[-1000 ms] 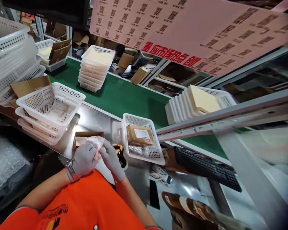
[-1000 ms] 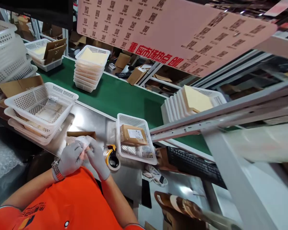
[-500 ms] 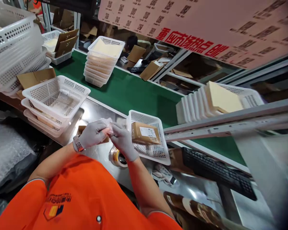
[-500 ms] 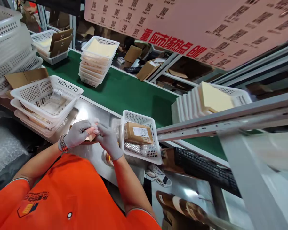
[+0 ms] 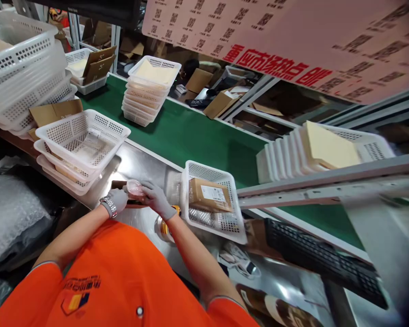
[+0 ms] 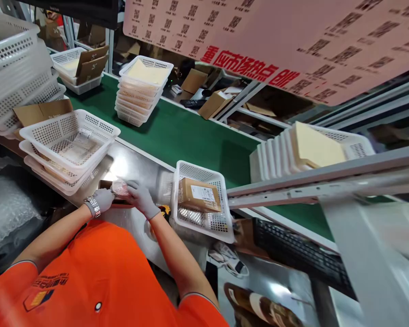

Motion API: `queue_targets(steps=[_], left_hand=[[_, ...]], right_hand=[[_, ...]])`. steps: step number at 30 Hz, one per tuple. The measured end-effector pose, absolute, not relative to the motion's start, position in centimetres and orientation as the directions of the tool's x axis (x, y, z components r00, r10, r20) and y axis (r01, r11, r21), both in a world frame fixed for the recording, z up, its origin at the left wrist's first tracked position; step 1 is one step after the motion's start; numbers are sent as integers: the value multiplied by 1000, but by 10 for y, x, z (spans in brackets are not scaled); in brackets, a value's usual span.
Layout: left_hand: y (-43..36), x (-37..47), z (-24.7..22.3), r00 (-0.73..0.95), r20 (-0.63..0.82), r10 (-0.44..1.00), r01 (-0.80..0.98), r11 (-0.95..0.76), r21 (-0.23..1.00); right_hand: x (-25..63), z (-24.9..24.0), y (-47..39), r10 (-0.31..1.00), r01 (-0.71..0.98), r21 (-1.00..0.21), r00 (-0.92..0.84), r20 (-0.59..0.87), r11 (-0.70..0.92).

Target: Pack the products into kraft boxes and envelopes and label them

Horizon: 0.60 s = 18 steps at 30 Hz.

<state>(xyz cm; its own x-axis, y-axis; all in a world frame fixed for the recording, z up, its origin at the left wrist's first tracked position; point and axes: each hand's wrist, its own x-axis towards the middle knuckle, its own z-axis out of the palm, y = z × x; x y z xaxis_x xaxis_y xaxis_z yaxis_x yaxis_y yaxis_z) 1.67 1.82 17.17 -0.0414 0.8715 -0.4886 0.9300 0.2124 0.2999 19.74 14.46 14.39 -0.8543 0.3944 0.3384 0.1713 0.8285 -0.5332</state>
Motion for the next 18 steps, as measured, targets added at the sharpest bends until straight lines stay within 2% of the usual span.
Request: queue_targets(steps=[2, 4, 11, 18], left_hand=[[24, 15, 172, -54, -510, 859, 931, 228, 285], [29, 12, 172, -63, -510, 858, 930, 235, 281], [30, 7, 171, -19, -442, 897, 929, 179, 322], [32, 3, 177, 5, -454, 891, 936, 155, 315]], right_hand=[[190, 136, 153, 363, 202, -453, -881, 304, 869], [187, 136, 161, 378, 225, -430, -871, 314, 875], [215, 154, 175, 574, 299, -534, -664, 479, 791], [221, 146, 165, 551, 261, -533, -665, 505, 805]])
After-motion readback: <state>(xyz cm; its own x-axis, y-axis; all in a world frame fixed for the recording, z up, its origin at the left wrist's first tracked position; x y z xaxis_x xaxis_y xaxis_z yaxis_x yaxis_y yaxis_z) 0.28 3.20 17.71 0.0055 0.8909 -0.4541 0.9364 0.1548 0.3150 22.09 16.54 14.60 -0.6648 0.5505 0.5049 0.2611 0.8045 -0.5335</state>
